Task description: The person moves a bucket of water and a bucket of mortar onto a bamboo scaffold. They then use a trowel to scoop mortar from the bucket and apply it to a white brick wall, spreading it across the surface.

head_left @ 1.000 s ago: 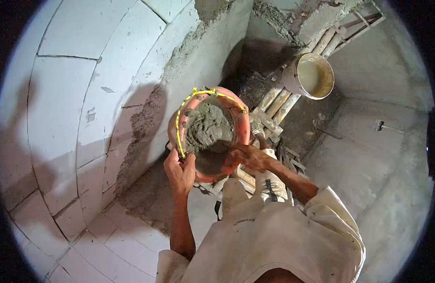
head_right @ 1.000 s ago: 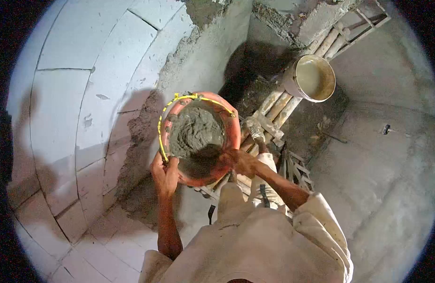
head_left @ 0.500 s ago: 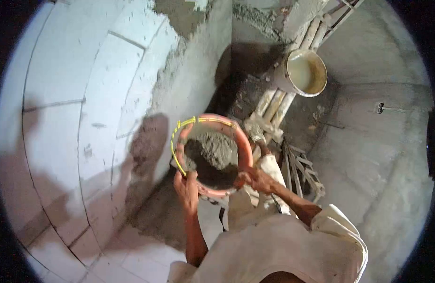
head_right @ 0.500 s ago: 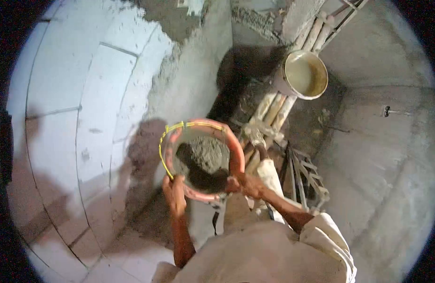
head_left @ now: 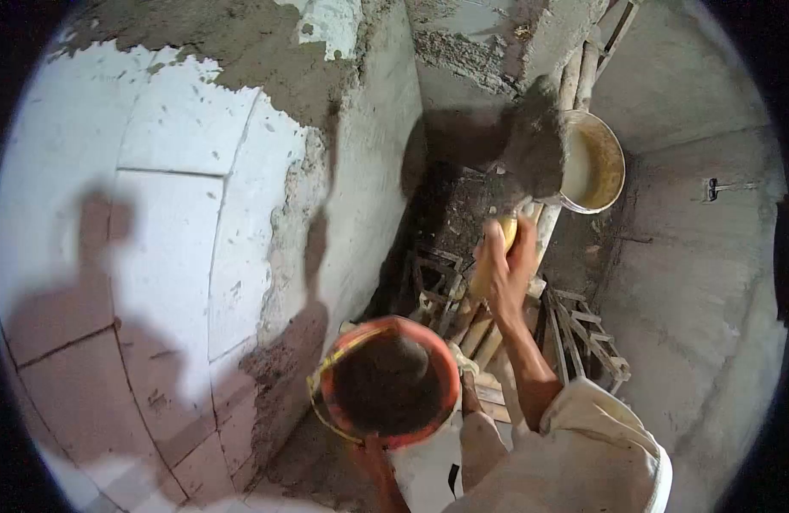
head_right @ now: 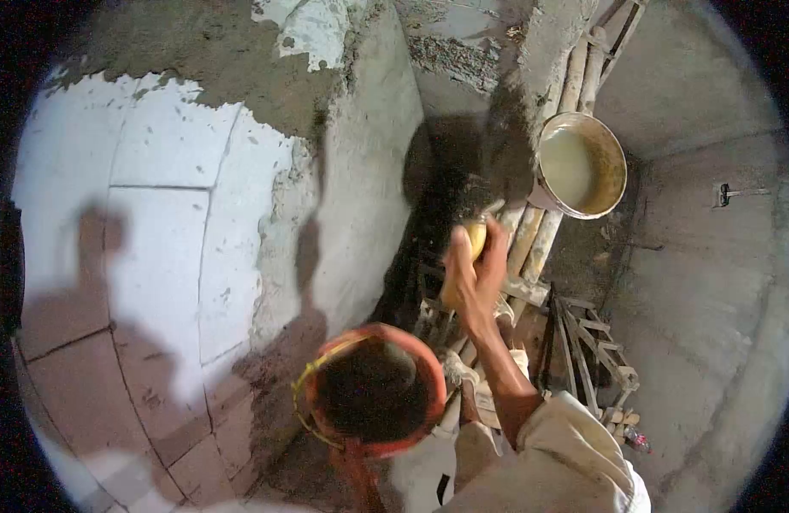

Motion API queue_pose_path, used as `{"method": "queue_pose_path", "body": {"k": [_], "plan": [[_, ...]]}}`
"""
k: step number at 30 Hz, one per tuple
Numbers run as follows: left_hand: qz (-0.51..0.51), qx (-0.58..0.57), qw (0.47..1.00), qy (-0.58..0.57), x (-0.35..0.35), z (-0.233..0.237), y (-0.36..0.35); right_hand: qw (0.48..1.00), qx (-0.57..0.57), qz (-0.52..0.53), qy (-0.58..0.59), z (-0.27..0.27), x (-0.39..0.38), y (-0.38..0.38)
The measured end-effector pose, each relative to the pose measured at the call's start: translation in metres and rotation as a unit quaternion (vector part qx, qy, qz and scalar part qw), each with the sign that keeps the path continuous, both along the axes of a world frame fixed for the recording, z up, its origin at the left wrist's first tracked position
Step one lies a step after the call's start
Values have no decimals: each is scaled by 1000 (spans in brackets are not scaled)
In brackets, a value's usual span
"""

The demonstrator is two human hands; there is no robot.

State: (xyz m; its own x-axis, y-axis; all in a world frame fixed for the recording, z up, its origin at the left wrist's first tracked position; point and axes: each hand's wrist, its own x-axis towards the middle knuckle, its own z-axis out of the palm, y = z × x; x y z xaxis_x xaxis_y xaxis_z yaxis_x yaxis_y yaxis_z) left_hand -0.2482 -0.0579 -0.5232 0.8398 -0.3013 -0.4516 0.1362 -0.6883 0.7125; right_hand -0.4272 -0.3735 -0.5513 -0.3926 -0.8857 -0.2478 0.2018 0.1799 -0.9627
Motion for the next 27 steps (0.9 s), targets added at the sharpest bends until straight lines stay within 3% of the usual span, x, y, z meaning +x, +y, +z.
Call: {"method": "queue_pose_path", "body": {"k": [1,2,4,5,7,8,9,10,11,12,14,16,19,20,21,23,24,26,27], "plan": [[16,33,999,0,-3,2,5,997,-29,-42,64,-16,12,-23],[28,59,998,6,-5,3,10,994,-64,-67,52,-33,27,-46],[53,102,993,21,-10,9,23,980,-32,-88,176,-83,74,-91],[62,113,991,23,-12,9,27,963,-25,-108,245,-82,110,-111],[76,129,988,30,-16,11,31,980,20,-6,198,-88,197,-136],[82,134,987,33,-18,15,31,984,8,67,163,-65,230,-137],[88,139,986,36,-20,18,33,990,31,139,18,-20,256,-121],[91,145,985,34,-21,23,32,981,-84,168,-56,47,250,-95],[96,146,984,35,-21,26,33,964,-153,191,-106,95,247,-66],[98,147,983,38,-20,31,33,923,-123,300,-208,136,225,-36],[97,151,983,47,-19,38,32,883,-195,374,-206,167,185,10],[93,157,982,53,-19,44,32,851,-181,480,-111,149,137,47],[78,190,976,68,-15,57,20,787,-111,579,183,88,45,87],[58,194,977,73,-14,65,10,725,-60,632,266,87,10,95],[0,100,993,66,-10,61,20,685,-19,664,299,79,-24,111],[-58,15,997,38,-26,109,-24,552,41,735,392,78,-67,137],[-86,-27,996,28,-31,124,-42,545,39,741,391,64,-78,153],[-112,-71,991,17,-20,115,-29,518,-4,707,481,40,-82,173],[-177,-88,980,-36,-13,106,-26,509,-21,691,512,40,-78,174]]}}
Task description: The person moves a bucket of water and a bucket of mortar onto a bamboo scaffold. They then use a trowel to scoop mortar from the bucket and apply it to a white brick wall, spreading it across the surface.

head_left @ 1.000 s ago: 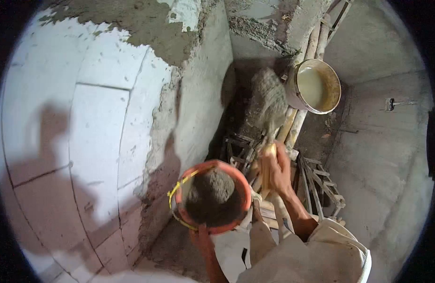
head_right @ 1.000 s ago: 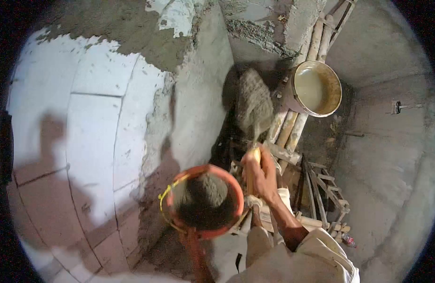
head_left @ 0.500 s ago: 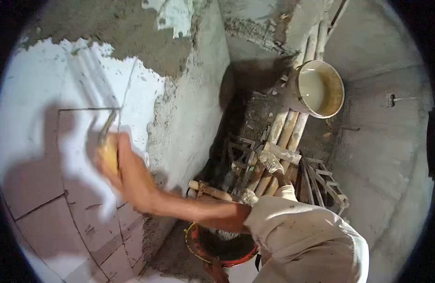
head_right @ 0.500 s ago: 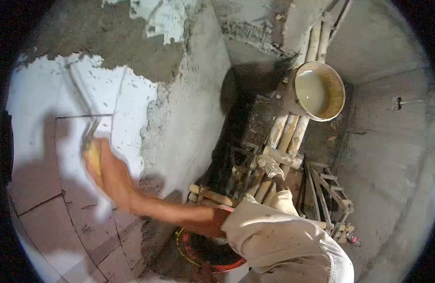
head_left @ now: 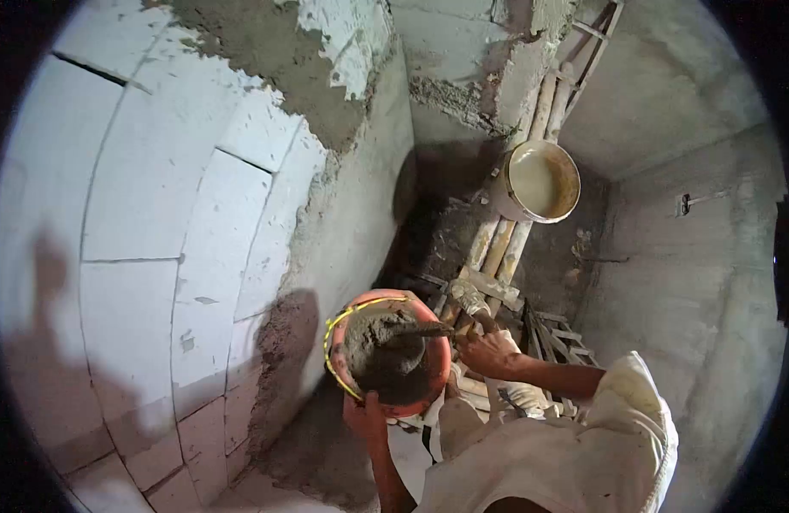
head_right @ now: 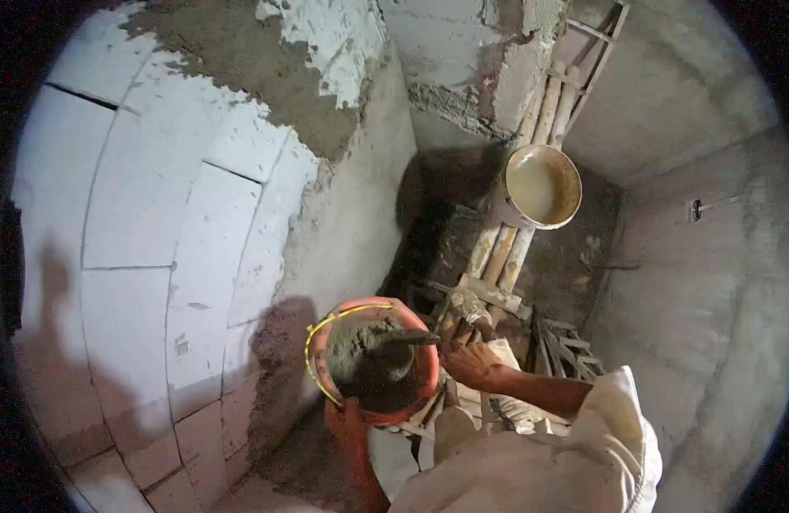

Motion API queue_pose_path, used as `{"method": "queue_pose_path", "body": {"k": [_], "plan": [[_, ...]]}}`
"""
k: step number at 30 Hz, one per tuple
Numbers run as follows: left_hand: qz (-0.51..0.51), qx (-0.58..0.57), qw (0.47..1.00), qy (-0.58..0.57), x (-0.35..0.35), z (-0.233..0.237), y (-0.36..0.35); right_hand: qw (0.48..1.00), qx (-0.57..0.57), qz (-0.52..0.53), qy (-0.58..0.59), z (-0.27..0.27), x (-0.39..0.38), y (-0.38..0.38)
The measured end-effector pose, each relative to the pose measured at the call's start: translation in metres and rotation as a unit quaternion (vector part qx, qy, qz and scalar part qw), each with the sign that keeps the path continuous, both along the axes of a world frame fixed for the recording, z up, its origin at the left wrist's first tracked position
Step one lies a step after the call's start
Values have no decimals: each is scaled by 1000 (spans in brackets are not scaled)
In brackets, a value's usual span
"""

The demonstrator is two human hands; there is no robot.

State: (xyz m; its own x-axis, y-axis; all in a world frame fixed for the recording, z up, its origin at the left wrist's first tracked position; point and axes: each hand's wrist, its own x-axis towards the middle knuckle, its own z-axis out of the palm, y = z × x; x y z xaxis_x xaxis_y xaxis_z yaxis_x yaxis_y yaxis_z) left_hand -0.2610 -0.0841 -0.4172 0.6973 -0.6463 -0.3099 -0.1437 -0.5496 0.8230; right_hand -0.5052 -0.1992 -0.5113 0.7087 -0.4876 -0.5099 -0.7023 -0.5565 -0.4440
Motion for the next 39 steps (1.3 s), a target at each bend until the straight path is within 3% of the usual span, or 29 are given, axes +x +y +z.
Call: {"method": "queue_pose_path", "body": {"k": [2,3,4,6,8,9,11,14,15,17,19,20,22,24,27,28,30,32,33,36,38,39], "plan": [[-66,-25,996,-61,5,-13,0,993,46,-113,-11,25,24,-10],[-73,-36,995,-65,4,-18,-1,987,66,-115,-95,-23,31,3],[-81,-46,993,-70,4,-18,-4,985,67,-120,-99,-59,39,16],[-90,18,995,-44,5,2,-25,965,133,-31,-223,-104,50,25],[-121,-1,986,-117,10,0,-33,950,121,-47,-283,-90,42,25],[-112,16,989,-97,16,-1,-34,919,40,-23,-392,-92,31,27],[-79,37,994,-61,22,20,-45,915,306,-175,-196,5,20,6],[-47,43,998,13,24,21,-48,929,291,-200,-109,18,13,16],[-21,41,999,28,17,18,-50,935,258,-184,-159,25,8,20],[27,100,993,65,1,33,-60,934,272,-178,-149,41,7,23],[56,94,989,101,2,21,-57,938,225,-191,-183,23,1,36],[85,95,984,127,5,21,-61,937,223,-195,-187,38,3,24],[104,59,987,108,4,10,-52,802,471,-331,-160,68,3,18],[103,75,985,113,21,-24,-36,776,474,-361,-208,57,1,22],[72,76,987,125,20,-23,-35,625,524,-476,-329,66,7,1],[52,73,988,127,22,-26,-26,625,523,-477,-329,69,10,-9],[106,37,991,66,26,-58,-6,580,335,-546,-503,72,16,-34],[90,13,992,92,1,3,-29,579,228,-629,-467,94,20,-79],[96,40,991,84,3,3,-28,586,143,-639,-478,88,24,-97],[72,213,974,7,11,10,-13,521,-20,-669,-529,57,63,-162],[65,183,980,-31,30,-33,48,513,-101,-701,-484,8,116,-211],[55,163,983,-71,32,-44,68,554,-258,-685,-397,-7,159,-237]]}}
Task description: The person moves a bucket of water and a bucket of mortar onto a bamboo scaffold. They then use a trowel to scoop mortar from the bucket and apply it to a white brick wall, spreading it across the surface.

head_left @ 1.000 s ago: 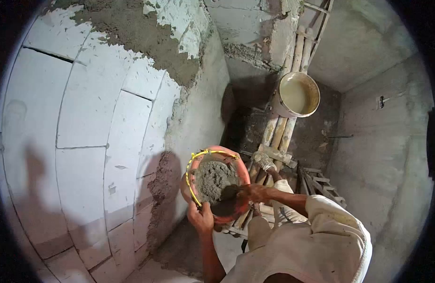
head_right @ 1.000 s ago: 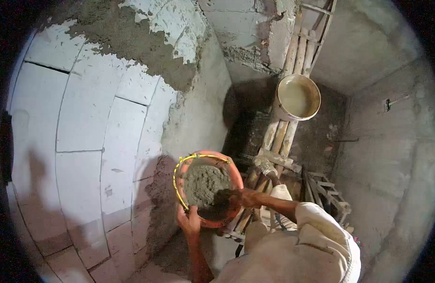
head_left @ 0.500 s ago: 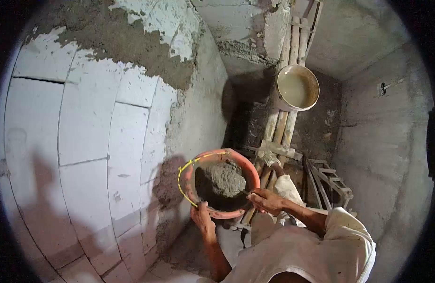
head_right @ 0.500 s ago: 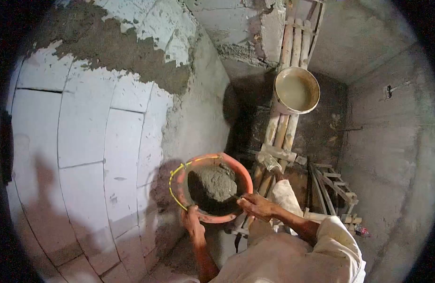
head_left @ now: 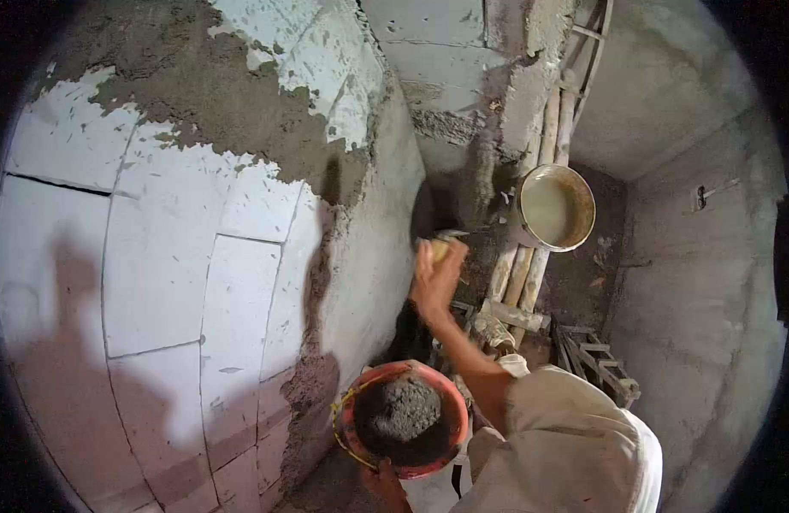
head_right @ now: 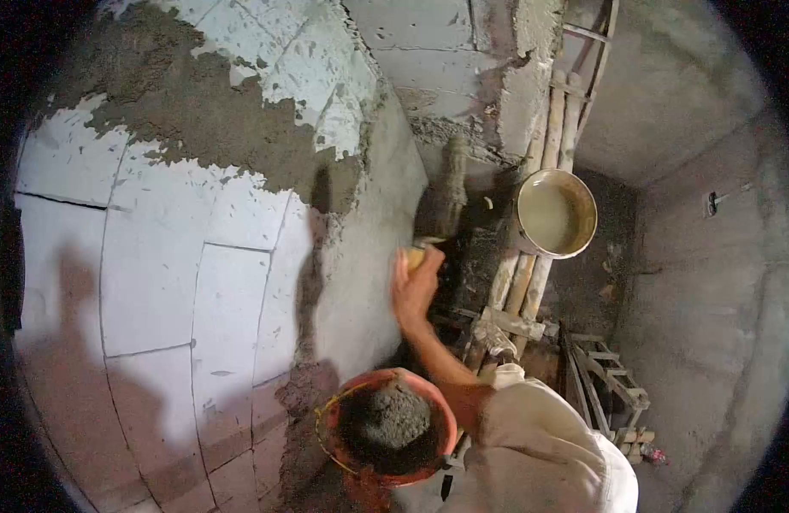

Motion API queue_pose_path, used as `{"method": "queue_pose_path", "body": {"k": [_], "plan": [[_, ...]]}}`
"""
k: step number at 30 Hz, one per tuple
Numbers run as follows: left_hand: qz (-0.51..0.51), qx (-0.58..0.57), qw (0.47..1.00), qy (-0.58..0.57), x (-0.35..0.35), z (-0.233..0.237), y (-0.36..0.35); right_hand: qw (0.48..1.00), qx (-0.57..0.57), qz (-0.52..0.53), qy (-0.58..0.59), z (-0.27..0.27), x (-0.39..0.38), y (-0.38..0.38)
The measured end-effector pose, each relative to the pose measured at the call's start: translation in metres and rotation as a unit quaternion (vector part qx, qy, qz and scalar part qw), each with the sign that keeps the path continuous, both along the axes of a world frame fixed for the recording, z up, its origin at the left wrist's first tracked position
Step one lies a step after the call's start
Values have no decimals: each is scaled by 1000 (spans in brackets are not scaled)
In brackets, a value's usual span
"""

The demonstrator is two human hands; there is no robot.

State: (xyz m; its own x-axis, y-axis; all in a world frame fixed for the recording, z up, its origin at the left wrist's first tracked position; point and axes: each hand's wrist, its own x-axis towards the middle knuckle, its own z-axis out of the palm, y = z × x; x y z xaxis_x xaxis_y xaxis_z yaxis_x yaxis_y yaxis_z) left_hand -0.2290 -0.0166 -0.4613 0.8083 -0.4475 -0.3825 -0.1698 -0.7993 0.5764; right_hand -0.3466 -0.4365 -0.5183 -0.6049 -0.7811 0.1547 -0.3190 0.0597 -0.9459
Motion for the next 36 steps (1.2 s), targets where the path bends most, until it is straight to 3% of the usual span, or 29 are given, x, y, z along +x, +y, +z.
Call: {"method": "queue_pose_path", "body": {"k": [1,3,5,7,8,9,11,13,15,16,17,19,20,22,23,24,25,26,28,29,31,33,35,36], "plan": [[3,-1,1000,-3,-5,2,0,998,34,41,-42,8,54,-22],[-14,-266,955,132,-13,8,-8,979,113,118,-119,30,160,-66],[-28,-502,825,257,-21,20,-17,903,-34,299,-307,179,170,-47],[-19,-600,738,307,-34,51,-9,827,-104,389,-393,296,147,-7],[133,-304,925,184,-40,75,-23,784,-178,427,-415,322,131,10],[259,44,964,34,-43,92,-32,759,-201,465,-409,338,114,29],[225,33,973,39,-44,101,-37,733,-183,555,-348,332,74,67],[197,22,979,40,-39,105,-27,730,-136,635,-214,288,25,102],[167,-30,980,101,-27,95,-14,730,-81,678,14,231,-40,137],[172,-36,978,109,-21,83,-4,701,17,696,156,203,-70,161],[131,-80,981,119,-13,70,4,667,-24,712,218,150,-93,186],[48,-147,982,106,-12,75,18,646,101,712,255,137,-132,241],[7,-172,982,83,-15,86,8,636,109,719,258,132,-133,257],[-16,-147,987,59,-7,86,6,626,219,659,356,116,-126,291],[-51,-109,991,61,-14,127,-7,607,242,658,374,91,-117,297],[-78,-198,977,30,-11,116,-1,654,163,626,392,72,-114,310],[-92,-134,985,50,-15,152,-10,632,288,635,339,86,-104,302],[-102,-125,985,55,-10,147,-7,616,277,648,352,69,-97,301],[-103,-128,985,51,-4,144,-9,587,52,756,284,35,-97,289],[-125,-131,983,34,-7,153,-15,584,45,760,282,47,-93,290],[-152,-137,979,9,-5,159,-22,607,240,748,124,86,-88,291],[-168,-128,977,-3,-8,164,-19,627,181,756,55,54,-110,307],[-146,-164,975,29,-6,168,-20,578,421,692,-101,89,-126,306],[-129,-130,982,42,-4,171,-21,609,421,660,-129,104,-129,317]]}}
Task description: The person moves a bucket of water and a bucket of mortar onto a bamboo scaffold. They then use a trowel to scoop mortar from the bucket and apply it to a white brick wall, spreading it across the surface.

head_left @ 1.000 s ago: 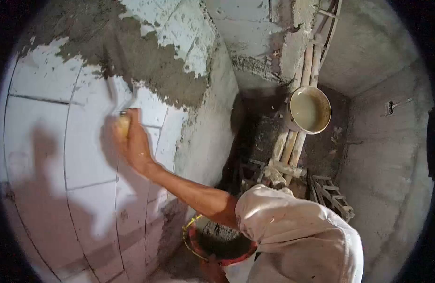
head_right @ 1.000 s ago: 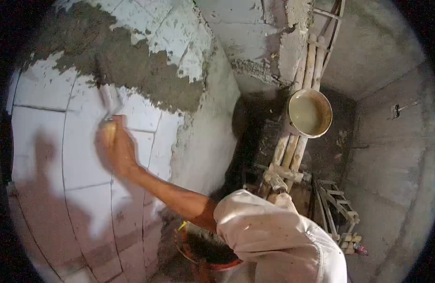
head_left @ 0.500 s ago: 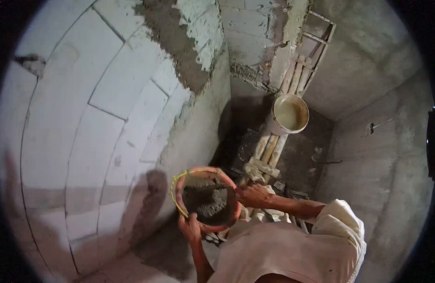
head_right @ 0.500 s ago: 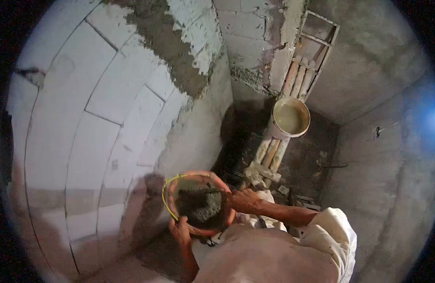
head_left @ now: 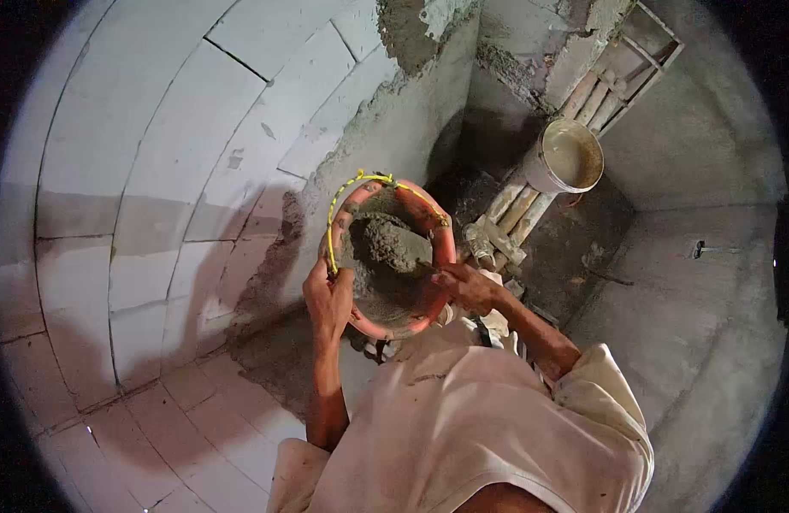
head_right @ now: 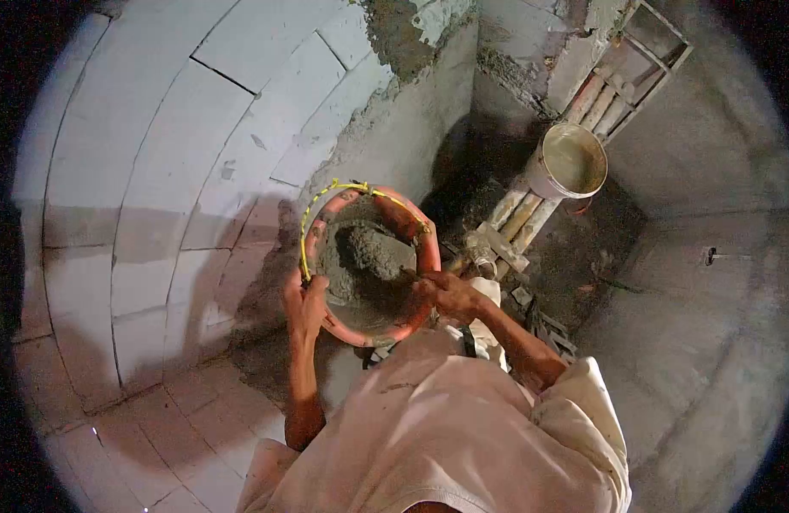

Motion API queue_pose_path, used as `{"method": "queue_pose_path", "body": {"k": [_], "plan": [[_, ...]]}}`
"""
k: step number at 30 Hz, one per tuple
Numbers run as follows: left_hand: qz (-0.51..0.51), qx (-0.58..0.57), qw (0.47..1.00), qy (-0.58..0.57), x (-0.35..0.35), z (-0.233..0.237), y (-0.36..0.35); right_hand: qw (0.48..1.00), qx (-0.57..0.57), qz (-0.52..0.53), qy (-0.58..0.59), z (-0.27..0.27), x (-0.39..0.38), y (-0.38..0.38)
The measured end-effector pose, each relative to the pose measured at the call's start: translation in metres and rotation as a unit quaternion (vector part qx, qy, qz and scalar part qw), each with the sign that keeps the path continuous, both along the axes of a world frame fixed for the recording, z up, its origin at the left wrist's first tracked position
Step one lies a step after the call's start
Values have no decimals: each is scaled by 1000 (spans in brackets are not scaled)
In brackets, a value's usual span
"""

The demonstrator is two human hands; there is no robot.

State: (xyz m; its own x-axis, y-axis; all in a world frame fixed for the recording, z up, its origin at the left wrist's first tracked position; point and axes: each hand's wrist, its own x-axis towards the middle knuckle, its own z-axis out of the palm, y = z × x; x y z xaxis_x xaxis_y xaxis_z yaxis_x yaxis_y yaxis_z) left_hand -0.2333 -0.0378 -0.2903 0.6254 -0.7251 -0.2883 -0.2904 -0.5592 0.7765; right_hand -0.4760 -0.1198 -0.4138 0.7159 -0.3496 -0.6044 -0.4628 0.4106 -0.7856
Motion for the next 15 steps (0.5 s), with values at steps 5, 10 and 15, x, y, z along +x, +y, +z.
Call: {"method": "queue_pose_path", "body": {"k": [5,10,15], "plan": [[29,-11,997,75,-1,-21,0,997,-29,-42,54,4,-3,26],[74,53,985,144,-4,-26,-8,996,-11,-88,24,7,-17,36],[131,96,980,116,-7,-56,-23,965,159,-195,-80,-11,-20,27]]}}
